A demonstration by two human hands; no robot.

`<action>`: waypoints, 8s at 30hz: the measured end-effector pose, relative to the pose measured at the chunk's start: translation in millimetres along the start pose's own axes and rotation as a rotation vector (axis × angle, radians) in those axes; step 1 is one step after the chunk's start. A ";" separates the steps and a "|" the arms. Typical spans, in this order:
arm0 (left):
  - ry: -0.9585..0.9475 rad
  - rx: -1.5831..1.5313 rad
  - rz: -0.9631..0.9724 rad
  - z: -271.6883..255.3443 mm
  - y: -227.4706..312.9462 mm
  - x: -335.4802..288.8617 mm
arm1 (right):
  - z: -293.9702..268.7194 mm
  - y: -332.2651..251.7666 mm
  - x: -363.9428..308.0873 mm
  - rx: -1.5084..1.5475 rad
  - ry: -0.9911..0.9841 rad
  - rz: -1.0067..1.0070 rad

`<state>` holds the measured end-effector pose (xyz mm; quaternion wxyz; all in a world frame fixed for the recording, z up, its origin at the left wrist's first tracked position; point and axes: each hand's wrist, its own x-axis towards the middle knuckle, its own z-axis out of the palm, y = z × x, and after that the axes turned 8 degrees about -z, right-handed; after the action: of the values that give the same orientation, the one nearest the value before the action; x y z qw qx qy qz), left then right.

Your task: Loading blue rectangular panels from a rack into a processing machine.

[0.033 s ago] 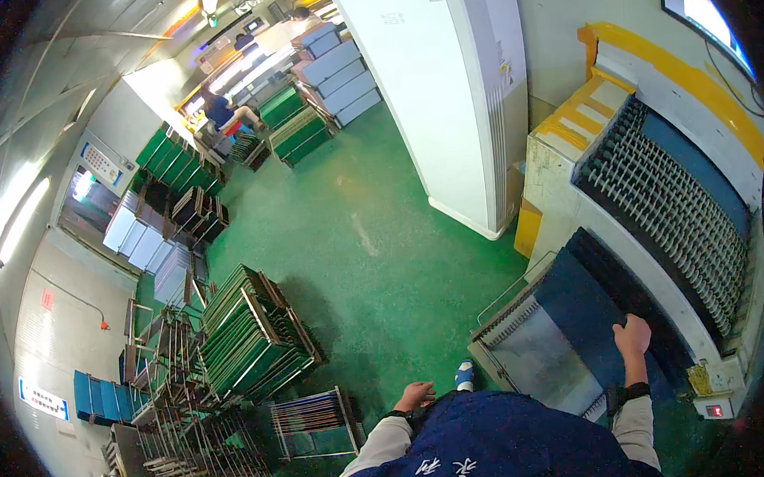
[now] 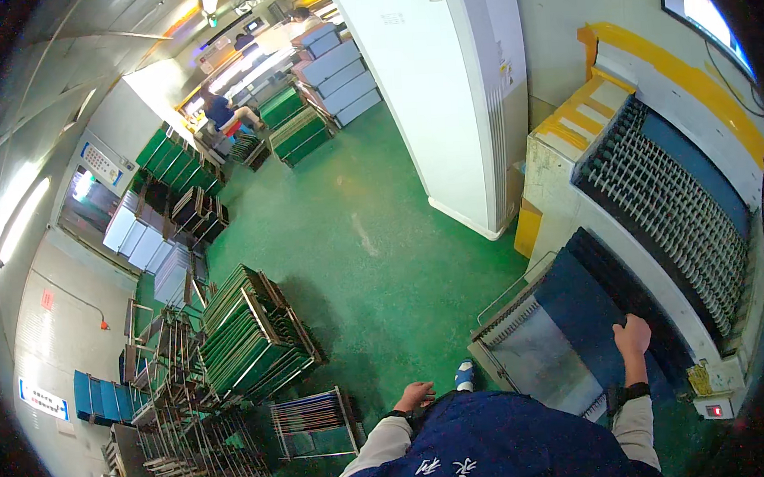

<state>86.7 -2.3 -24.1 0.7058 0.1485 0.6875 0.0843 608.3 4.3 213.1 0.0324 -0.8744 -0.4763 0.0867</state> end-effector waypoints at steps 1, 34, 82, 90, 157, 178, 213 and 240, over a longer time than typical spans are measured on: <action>-0.004 0.005 0.005 -0.5 -0.6 1.1 | -0.5 0.1 -0.2 0.000 0.001 0.000; -0.025 -0.028 0.019 0.2 -2.5 1.2 | 25.3 19.6 2.6 -0.022 0.163 -0.099; -0.058 -0.127 0.017 0.2 -4.3 4.2 | 17.8 14.5 1.9 -0.002 0.121 -0.064; -0.023 -0.089 0.016 5.7 1.3 -7.2 | 9.1 8.9 -0.9 -0.015 0.095 -0.057; -0.004 0.011 -0.002 -2.1 -4.9 8.4 | 1.9 3.1 -4.0 0.018 0.041 -0.012; -0.011 0.021 -0.005 -2.1 -6.4 11.0 | 14.0 11.7 -1.5 0.010 0.125 -0.043; -0.010 0.034 -0.010 -1.9 -5.2 13.3 | 15.0 14.0 1.1 -0.029 0.090 -0.045; 0.006 0.009 -0.006 2.6 -2.3 4.5 | 17.9 16.1 1.2 -0.017 0.113 -0.054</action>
<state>89.4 -3.2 -29.0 0.7032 0.1494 0.6905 0.0795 619.0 -3.9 193.0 0.0539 -0.8649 -0.4980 0.0321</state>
